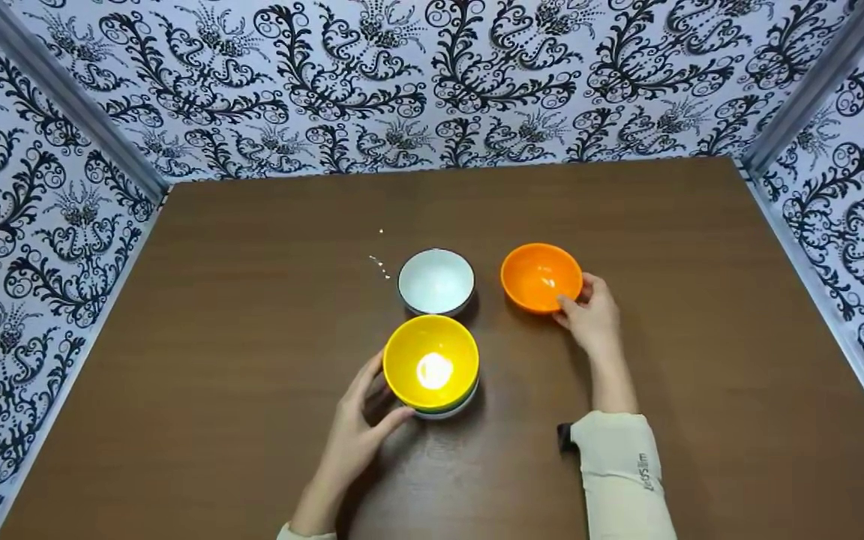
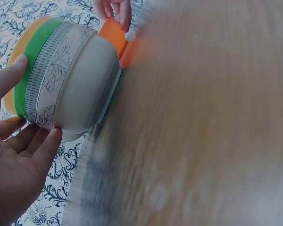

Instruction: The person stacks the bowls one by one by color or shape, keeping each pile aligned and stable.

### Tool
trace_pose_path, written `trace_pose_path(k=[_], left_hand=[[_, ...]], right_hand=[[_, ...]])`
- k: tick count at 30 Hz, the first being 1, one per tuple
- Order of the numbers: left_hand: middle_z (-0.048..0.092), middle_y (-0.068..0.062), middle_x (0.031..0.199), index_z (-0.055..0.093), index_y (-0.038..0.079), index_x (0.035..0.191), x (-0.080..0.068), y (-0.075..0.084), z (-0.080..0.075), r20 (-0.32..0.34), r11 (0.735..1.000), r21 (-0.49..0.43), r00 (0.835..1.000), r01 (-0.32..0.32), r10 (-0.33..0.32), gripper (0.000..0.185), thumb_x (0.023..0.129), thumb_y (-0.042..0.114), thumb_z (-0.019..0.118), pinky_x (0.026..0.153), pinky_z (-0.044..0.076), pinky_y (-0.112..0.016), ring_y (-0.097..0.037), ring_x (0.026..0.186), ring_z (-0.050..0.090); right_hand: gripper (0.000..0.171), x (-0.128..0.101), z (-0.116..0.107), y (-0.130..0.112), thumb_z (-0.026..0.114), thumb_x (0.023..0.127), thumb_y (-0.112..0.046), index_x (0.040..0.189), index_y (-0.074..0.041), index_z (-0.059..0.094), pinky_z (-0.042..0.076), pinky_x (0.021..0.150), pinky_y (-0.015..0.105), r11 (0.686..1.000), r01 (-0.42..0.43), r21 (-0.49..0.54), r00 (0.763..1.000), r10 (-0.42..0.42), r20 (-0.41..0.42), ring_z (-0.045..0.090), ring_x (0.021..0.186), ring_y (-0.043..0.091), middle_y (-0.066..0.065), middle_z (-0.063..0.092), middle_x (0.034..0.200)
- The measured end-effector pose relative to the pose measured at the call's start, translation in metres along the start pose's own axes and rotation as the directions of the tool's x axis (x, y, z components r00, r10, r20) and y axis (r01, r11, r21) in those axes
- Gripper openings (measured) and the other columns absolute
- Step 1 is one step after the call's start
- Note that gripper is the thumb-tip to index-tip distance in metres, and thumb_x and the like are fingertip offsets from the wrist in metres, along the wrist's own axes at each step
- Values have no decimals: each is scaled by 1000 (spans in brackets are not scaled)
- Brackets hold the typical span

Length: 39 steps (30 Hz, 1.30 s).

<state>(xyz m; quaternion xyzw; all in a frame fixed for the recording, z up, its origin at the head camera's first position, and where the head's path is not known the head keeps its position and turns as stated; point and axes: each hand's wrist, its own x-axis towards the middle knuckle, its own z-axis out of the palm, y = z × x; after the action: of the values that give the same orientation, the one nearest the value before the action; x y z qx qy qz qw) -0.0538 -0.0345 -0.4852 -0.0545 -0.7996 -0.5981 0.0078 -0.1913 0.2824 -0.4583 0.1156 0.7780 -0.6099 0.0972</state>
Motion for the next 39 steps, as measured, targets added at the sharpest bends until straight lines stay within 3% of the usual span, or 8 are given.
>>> trace_pose_path(k=[4, 15, 22, 29, 39], left_hand=[[36, -5, 160, 31, 16, 157, 0, 0, 0, 2, 1000, -5, 1000, 9, -9, 91, 83, 44, 76, 114, 44, -29, -19, 143, 45], [35, -8, 161, 31, 13, 157, 1, 0, 0, 6, 1000, -9, 1000, 25, -25, 92, 82, 43, 76, 114, 44, -31, -20, 144, 44], [35, -8, 161, 31, 13, 157, 1, 0, 0, 3, 1000, -1, 1000, 21, -21, 92, 82, 42, 77, 113, 45, -31, -21, 143, 46], [36, -8, 160, 31, 11, 156, 0, 0, 0, 0, 1000, -6, 1000, 1, -1, 92, 83, 41, 77, 114, 44, -31, -21, 143, 45], [36, -8, 160, 31, 10, 156, 0, 1, 0, -3, 1000, -6, 1000, -4, 4, 91, 84, 41, 77, 114, 44, -31, -20, 143, 44]], right_hand=[[66, 0, 1, -1, 49, 104, -13, 156, 3, 12, 58, 87, 21, 999, -33, -8, 999, 33, -20, 56, 92, -4, 25, 29, 151], [64, -1, 1, -3, 45, 105, -11, 158, 0, 12, 57, 90, 25, 997, -79, -9, 996, 79, -45, 55, 102, 6, 27, 24, 156], [64, -3, -2, -2, 44, 105, -11, 158, 0, 10, 58, 89, 24, 997, -82, -1, 996, 82, -33, 53, 116, 15, 29, 19, 160], [63, -5, -1, -5, 44, 105, -11, 158, 0, 12, 57, 90, 25, 997, -75, -20, 996, 74, -41, 54, 111, 11, 28, 23, 159], [60, -12, -2, -11, 43, 105, -11, 157, 0, 17, 58, 88, 24, 996, -56, -67, 997, 53, -47, 53, 120, 20, 29, 25, 159]])
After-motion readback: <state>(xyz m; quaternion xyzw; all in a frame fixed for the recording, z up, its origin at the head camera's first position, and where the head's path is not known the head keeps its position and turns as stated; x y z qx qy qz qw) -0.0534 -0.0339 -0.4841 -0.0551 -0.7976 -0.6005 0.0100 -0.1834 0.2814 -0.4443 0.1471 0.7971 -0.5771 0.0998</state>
